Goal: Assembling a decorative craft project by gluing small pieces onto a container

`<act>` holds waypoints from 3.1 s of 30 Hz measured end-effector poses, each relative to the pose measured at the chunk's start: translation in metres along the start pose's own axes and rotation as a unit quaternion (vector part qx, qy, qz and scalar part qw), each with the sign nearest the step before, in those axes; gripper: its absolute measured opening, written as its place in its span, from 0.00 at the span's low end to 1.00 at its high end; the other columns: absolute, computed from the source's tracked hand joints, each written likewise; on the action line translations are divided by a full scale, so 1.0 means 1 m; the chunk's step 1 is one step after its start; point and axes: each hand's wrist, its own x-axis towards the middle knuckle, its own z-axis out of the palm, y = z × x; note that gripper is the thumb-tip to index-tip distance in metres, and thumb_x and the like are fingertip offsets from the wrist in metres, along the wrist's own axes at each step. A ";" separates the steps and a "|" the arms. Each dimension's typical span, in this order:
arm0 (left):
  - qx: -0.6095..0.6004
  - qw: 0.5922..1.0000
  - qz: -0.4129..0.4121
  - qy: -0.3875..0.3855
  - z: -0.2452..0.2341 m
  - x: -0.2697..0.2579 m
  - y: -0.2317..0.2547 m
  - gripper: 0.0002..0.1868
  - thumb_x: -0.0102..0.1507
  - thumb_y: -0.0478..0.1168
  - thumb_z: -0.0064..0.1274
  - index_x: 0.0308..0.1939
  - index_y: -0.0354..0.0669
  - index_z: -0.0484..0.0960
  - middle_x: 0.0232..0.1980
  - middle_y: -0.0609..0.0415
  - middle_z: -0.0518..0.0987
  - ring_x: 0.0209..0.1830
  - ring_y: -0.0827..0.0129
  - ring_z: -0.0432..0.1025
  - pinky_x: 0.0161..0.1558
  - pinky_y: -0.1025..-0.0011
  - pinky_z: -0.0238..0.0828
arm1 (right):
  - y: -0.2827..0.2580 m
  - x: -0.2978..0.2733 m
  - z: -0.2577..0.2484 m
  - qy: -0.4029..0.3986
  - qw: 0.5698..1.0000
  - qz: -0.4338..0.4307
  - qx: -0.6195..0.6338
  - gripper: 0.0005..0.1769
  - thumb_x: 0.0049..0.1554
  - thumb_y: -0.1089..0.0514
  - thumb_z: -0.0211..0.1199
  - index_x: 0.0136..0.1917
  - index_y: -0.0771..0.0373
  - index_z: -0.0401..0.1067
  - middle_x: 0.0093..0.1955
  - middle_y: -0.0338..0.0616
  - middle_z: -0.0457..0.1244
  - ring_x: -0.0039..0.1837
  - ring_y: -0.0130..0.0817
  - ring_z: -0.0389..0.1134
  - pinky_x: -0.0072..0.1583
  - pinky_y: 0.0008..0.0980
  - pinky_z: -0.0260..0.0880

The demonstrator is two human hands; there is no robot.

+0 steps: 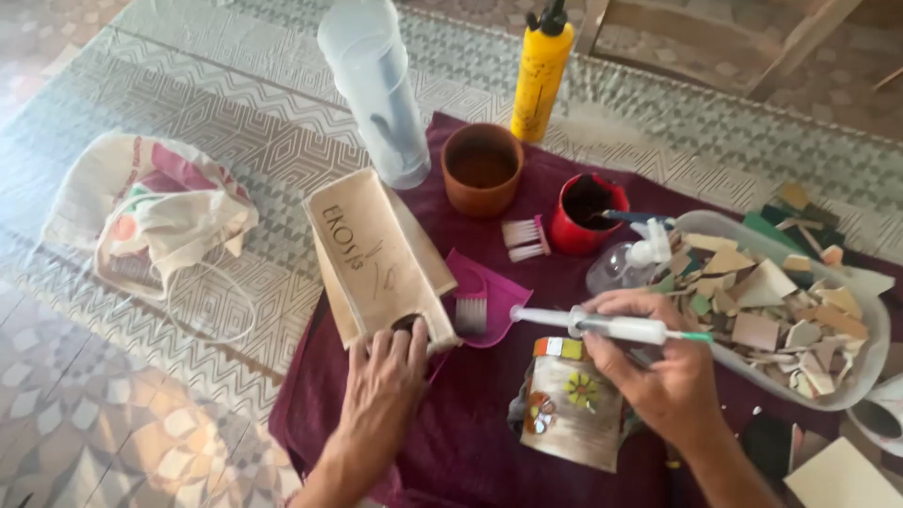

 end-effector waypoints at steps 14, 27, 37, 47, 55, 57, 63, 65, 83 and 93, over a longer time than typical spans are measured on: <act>-0.487 0.855 -0.179 -0.028 -0.077 0.073 -0.073 0.08 0.71 0.43 0.45 0.37 0.48 0.72 0.29 0.57 0.76 0.27 0.68 0.68 0.32 0.66 0.63 | -0.015 0.029 0.045 -0.262 0.854 -0.410 -0.185 0.11 0.59 0.68 0.62 0.56 0.65 0.75 0.60 0.47 0.65 0.44 0.34 0.72 0.39 0.31 0.72; -0.262 0.940 -0.176 0.127 -0.053 0.068 -0.096 0.05 0.69 0.47 0.59 0.43 0.54 0.83 0.34 0.47 0.80 0.38 0.44 0.77 0.40 0.50 0.73 | -0.002 0.096 0.104 -0.233 0.807 -0.440 -0.316 0.20 0.62 0.68 0.55 0.66 0.56 0.63 0.64 0.38 0.59 0.57 0.42 0.71 0.60 0.42 0.73; -0.284 0.956 0.076 -0.001 -0.060 0.025 -0.013 0.25 0.61 0.39 0.57 0.62 0.39 0.74 0.57 0.47 0.75 0.51 0.56 0.71 0.50 0.61 0.74 | 0.016 -0.011 -0.055 -0.363 0.916 0.141 -0.094 0.70 0.39 0.33 0.79 0.83 0.56 0.44 0.86 0.47 0.45 0.83 0.41 0.47 0.77 0.42 0.46; -0.534 0.804 0.225 -0.132 -0.018 0.000 0.061 0.40 0.65 0.41 0.61 0.74 0.33 0.55 0.48 0.42 0.80 0.41 0.52 0.78 0.41 0.59 0.74 | 0.045 -0.029 -0.062 -0.348 0.876 0.324 0.084 0.19 0.59 0.49 0.60 0.58 0.57 0.83 0.54 0.36 0.77 0.56 0.25 0.75 0.58 0.29 0.73; -0.573 0.807 0.141 0.030 -0.021 0.020 0.052 0.48 0.65 0.44 0.66 0.76 0.35 0.47 0.55 0.52 0.83 0.49 0.62 0.82 0.49 0.67 0.79 | -0.033 0.014 -0.120 -0.195 0.980 0.040 -0.027 0.12 0.51 0.59 0.69 0.50 0.57 0.84 0.51 0.40 0.79 0.54 0.34 0.81 0.60 0.37 0.80; -0.494 0.842 0.137 0.167 -0.050 0.052 0.054 0.33 0.69 0.38 0.59 0.71 0.29 0.60 0.50 0.47 0.81 0.42 0.61 0.79 0.44 0.65 0.78 | -0.026 0.035 -0.148 -0.116 0.981 0.012 -0.154 0.14 0.59 0.66 0.65 0.58 0.67 0.79 0.54 0.49 0.73 0.56 0.41 0.74 0.60 0.39 0.73; -0.452 0.864 0.131 0.180 -0.077 0.127 0.073 0.15 0.70 0.32 0.50 0.60 0.32 0.72 0.41 0.46 0.76 0.36 0.57 0.73 0.36 0.61 0.72 | -0.005 0.129 -0.179 0.004 0.910 -0.195 -0.365 0.12 0.73 0.80 0.66 0.69 0.85 0.76 0.63 0.71 0.69 0.60 0.58 0.70 0.61 0.52 0.72; -0.428 0.874 0.112 0.199 -0.051 0.133 0.086 0.15 0.70 0.32 0.49 0.60 0.33 0.73 0.44 0.46 0.77 0.39 0.57 0.74 0.40 0.62 0.73 | 0.045 0.157 -0.169 0.008 0.923 -0.167 -0.348 0.11 0.70 0.76 0.67 0.65 0.79 0.78 0.59 0.64 0.69 0.58 0.54 0.70 0.59 0.49 0.71; -0.356 0.906 0.145 0.177 0.024 0.111 0.111 0.16 0.63 0.26 0.50 0.56 0.32 0.76 0.39 0.48 0.76 0.30 0.56 0.72 0.31 0.60 0.71 | 0.223 0.216 -0.081 -0.083 0.969 -0.089 -0.217 0.10 0.60 0.65 0.67 0.55 0.62 0.81 0.58 0.51 0.69 0.61 0.44 0.68 0.65 0.41 0.67; -0.341 0.908 0.189 0.154 0.024 0.105 0.118 0.16 0.60 0.27 0.50 0.52 0.33 0.76 0.39 0.49 0.75 0.30 0.58 0.69 0.33 0.62 0.68 | 0.187 0.210 -0.086 -0.203 0.872 -0.066 -0.441 0.13 0.58 0.58 0.67 0.57 0.54 0.80 0.77 0.53 0.57 0.82 0.56 0.48 0.78 0.65 0.49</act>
